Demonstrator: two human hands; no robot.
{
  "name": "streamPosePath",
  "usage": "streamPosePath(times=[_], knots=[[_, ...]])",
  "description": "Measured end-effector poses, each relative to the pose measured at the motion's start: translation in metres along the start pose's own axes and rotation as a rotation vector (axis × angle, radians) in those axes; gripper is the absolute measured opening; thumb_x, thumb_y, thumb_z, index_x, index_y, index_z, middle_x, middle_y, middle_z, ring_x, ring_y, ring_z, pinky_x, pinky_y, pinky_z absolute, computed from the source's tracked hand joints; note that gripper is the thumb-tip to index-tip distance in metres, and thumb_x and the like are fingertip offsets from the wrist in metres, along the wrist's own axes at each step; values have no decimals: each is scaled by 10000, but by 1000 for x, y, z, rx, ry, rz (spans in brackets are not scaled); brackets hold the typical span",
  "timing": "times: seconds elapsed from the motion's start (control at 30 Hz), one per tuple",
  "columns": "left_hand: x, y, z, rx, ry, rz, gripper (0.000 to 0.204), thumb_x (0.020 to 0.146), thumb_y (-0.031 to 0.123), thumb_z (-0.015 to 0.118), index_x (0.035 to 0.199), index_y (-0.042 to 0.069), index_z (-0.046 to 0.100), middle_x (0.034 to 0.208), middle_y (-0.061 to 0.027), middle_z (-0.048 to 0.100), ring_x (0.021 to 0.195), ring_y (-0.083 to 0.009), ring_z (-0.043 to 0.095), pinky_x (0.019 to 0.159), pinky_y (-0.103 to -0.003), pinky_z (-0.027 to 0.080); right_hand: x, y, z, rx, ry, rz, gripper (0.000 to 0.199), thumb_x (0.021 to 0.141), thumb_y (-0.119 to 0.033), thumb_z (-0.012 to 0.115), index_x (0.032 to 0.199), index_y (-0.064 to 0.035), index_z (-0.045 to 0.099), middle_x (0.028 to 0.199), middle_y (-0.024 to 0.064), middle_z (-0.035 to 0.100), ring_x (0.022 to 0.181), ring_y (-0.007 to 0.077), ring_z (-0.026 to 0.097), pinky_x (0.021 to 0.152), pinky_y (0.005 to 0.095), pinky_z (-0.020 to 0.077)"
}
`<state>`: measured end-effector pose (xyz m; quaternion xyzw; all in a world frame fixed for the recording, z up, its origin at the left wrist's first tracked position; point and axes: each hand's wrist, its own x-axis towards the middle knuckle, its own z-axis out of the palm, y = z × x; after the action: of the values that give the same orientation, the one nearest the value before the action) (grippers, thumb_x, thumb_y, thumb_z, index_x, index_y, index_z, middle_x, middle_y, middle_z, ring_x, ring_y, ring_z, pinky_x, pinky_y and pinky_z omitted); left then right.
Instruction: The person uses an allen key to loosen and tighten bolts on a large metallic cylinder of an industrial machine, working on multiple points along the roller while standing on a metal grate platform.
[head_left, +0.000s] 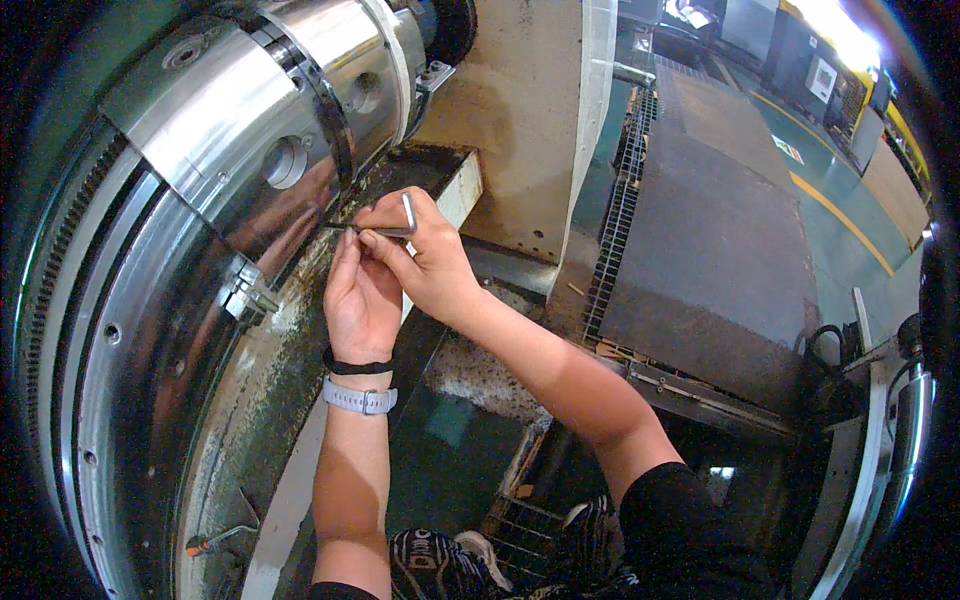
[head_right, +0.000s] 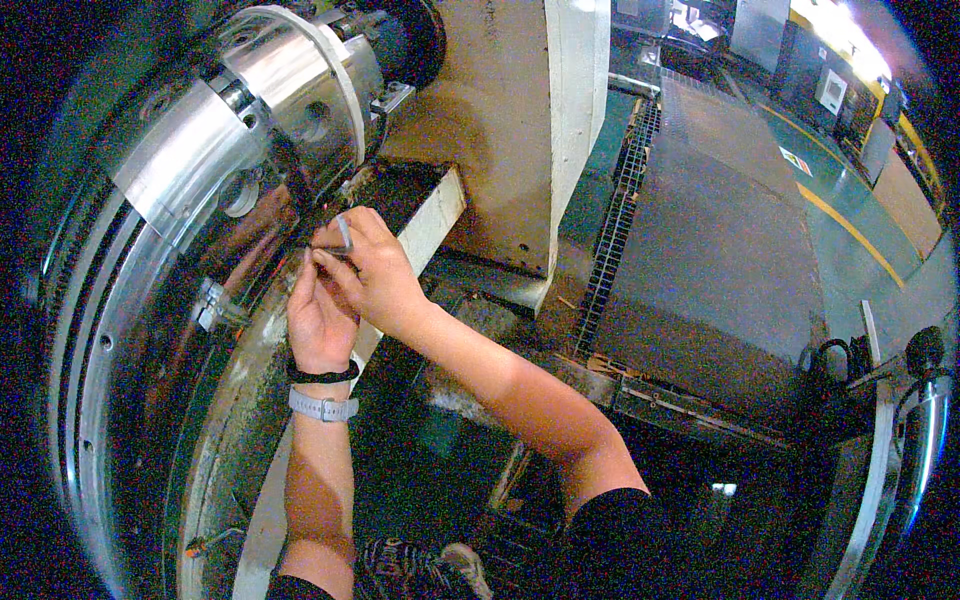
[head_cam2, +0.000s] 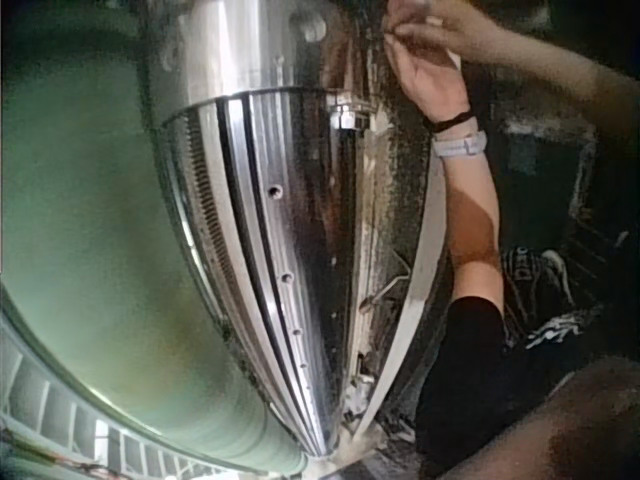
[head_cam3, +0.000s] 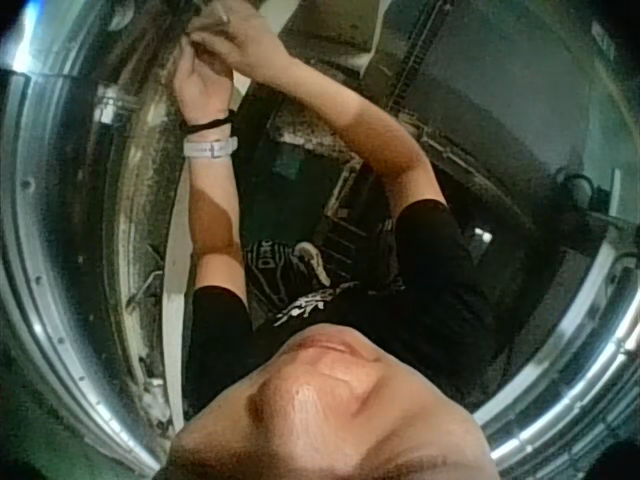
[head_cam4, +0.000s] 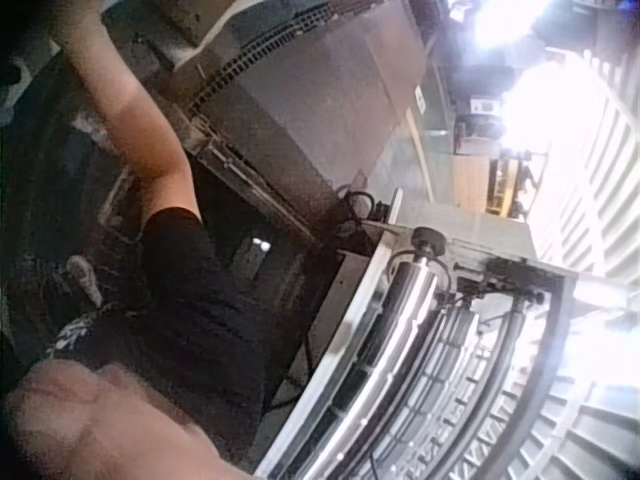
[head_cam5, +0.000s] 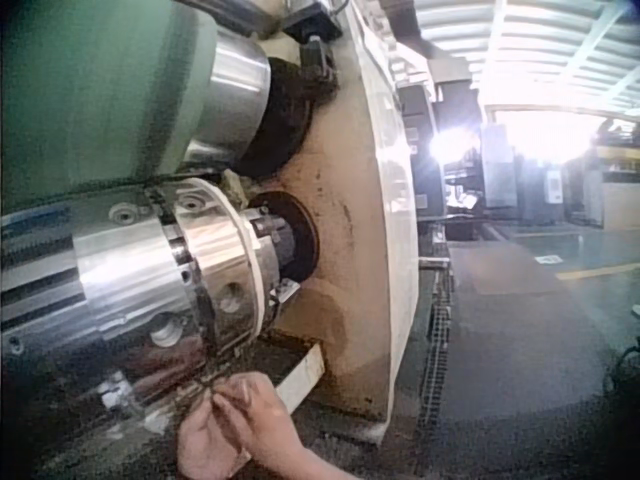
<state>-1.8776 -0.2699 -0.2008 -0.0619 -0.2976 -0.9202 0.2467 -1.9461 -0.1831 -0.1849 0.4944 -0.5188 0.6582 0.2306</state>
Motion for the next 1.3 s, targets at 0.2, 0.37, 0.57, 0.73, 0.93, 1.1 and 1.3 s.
streamPosePath(times=[0.2, 0.37, 0.57, 0.73, 0.93, 1.1, 1.3], knots=[[2, 5, -5, -33, 21, -6, 256, 949, 191, 396, 1121, 33, 500, 1101, -72, 535, 1030, -159, 510, 926, -312, 402, 4, -1, 5, 5, -6, -6, 120, 768, -50, 620, 884, -24, 600, 857, 121, 565, 823, 279, 537, 725, 345, 438], [1, 0, 10, -15, 12, 11, 264, 949, 199, 397, 1140, 39, 485, 1124, -73, 531, 1053, -166, 506, 935, -318, 399, 9, 1, 3, -40, -20, -53, 121, 762, -52, 626, 878, -27, 600, 854, 124, 560, 834, 286, 527, 731, 355, 432], [2, 1, -2, -50, -18, 51, 312, 926, 219, 431, 1190, 57, 460, 1200, -76, 506, 1120, -210, 476, 987, -365, 359, 10, -1, 8, -31, -37, -53, 123, 756, -49, 632, 876, -39, 606, 852, 116, 538, 844, 277, 513, 729, 352, 425], [4, 3, 0, -69, -50, 41, 265, 938, 217, 419, 1131, 54, 497, 1140, -70, 539, 1062, -181, 511, 952, -327, 395, 11, -4, 8, -94, -40, 9, 160, 752, -66, 642, 907, -36, 611, 861, 113, 509, 856, 268, 504, 721, 343, 418], [4, 2, 21, -81, 113, 115, 168, 908, 188, 508, 973, 41, 557, 881, -42, 570, 830, -140, 533, 763, -280, 443, 13, -19, -16, -71, -162, 134, 260, 742, -196, 681, 950, -63, 602, 876, 121, 500, 825, 278, 527, 687, 361, 450], [9, -1, 26, -138, 129, 109, 167, 887, 213, 553, 868, 47, 544, 712, -12, 490, 657, -116, 438, 612, -248, 374, 17, -29, -53, -126, -203, 223, 399, 730, -110, 693, 1071, -18, 507, 892, 116, 543, 727, 209, 583, 632, 302, 484], [8, -4, 34, -111, 266, 119, 174, 882, 225, 561, 791, 80, 529, 655, -2, 474, 621, -115, 445, 594, -262, 381, 34, -57, -54, -343, -592, -181, 284, 762, -97, 636, 1027, -54, 543, 824, 129, 575, 724, 311, 602, 603, 359, 485]])
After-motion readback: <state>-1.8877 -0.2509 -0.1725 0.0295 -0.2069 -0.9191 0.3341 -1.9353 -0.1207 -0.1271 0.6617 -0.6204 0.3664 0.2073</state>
